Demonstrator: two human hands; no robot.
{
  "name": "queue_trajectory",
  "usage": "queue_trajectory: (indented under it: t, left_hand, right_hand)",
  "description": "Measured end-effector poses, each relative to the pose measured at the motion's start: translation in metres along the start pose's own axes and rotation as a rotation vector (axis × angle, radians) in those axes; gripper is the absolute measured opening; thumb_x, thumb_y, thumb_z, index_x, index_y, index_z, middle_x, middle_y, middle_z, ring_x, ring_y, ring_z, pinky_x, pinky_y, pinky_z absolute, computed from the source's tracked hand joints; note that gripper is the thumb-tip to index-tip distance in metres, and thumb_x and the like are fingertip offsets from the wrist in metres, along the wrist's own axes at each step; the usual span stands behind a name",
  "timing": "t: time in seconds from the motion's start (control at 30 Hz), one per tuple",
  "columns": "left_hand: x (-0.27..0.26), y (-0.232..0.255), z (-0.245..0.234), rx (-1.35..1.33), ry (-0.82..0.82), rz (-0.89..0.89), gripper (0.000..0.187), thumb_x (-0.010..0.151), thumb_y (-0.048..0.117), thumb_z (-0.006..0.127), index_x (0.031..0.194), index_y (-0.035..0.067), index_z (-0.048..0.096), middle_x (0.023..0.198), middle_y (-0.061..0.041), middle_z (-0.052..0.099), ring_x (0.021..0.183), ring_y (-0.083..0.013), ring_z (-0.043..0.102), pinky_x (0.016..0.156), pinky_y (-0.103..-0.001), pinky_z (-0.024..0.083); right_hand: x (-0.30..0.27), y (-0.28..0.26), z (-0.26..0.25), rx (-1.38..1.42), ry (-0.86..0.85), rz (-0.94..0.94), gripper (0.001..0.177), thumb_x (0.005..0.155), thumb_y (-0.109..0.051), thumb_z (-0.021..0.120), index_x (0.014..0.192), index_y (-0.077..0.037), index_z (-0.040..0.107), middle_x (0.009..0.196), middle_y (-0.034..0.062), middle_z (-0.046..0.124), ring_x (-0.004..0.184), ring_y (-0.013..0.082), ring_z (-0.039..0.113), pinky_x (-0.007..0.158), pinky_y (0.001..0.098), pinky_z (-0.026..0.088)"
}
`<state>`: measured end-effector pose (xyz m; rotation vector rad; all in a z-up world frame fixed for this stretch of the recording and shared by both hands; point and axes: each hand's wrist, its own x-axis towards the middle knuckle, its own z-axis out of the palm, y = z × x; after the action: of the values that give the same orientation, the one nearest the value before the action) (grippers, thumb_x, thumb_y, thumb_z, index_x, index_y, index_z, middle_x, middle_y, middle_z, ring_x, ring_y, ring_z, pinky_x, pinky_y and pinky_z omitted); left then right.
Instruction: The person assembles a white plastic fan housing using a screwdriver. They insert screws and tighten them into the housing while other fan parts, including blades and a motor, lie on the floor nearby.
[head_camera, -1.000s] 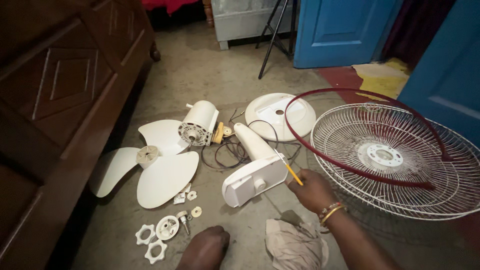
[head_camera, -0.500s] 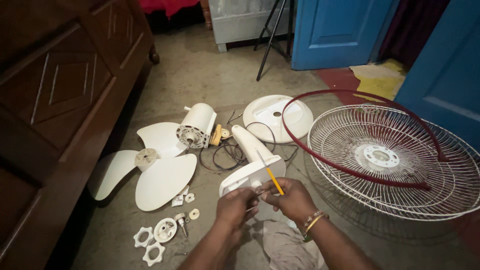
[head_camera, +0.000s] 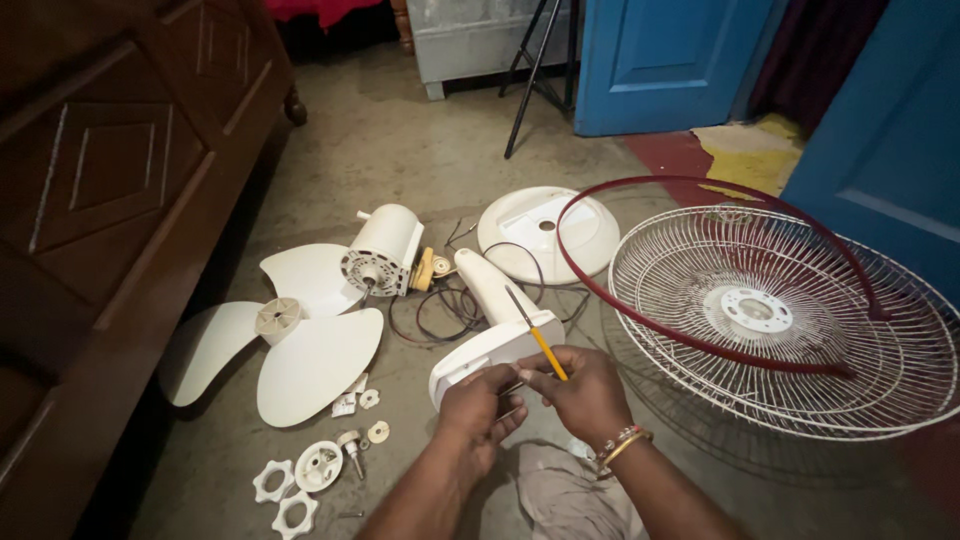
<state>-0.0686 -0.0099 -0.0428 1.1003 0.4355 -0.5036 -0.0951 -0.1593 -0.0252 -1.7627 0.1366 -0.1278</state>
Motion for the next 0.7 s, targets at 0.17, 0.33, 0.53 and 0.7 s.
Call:
queue_trajectory:
  t: [0.17,0.33,0.53,0.7]
  left_hand:
    - [0.006,-0.004,-0.021,0.318,0.126,0.383,0.02,0.084,0.017,0.078,0.101,0.006,0.075,0.084,-0.004,0.074,0.074,-0.0172,0.069,0.067,-0.03,0.057]
    - [0.003,-0.021,-0.065,0.8,0.714,0.631,0.053,0.07,0.029,0.092,0.108,0.003,0.066,0.093,-0.013,0.073,0.082,-0.0278,0.07,0.076,-0.038,0.058]
    - [0.024,-0.023,-0.083,0.708,0.285,0.456,0.063,0.071,0.033,0.087,0.123,0.01,0.061,0.103,-0.012,0.077,0.089,-0.0216,0.075,0.078,-0.036,0.059]
    - [0.021,-0.012,-0.074,0.736,0.279,0.559,0.051,0.082,0.04,0.078,0.113,0.003,0.063,0.097,-0.018,0.078,0.086,-0.0259,0.076,0.077,-0.038,0.058]
  right_hand:
    - [0.003,0.001,-0.003,-0.116,0.093,0.076,0.017,0.08,-0.014,0.084,0.094,-0.004,0.083,0.071,0.0039,0.075,0.055,0.0082,0.061,0.053,0.0258,0.05]
    - [0.02,0.015,-0.022,-0.002,0.196,0.104,0.022,0.079,-0.017,0.083,0.096,-0.004,0.081,0.076,0.0006,0.076,0.057,0.0089,0.062,0.053,0.0256,0.048]
    - [0.019,0.026,-0.023,-0.032,0.205,0.152,0.023,0.079,-0.019,0.084,0.096,-0.005,0.081,0.075,0.0006,0.076,0.058,0.0089,0.062,0.052,0.0259,0.047]
    - [0.015,0.018,-0.026,-0.011,0.243,0.381,0.026,0.08,-0.02,0.084,0.104,-0.008,0.082,0.07,0.0027,0.067,0.057,0.0092,0.055,0.05,0.0263,0.041]
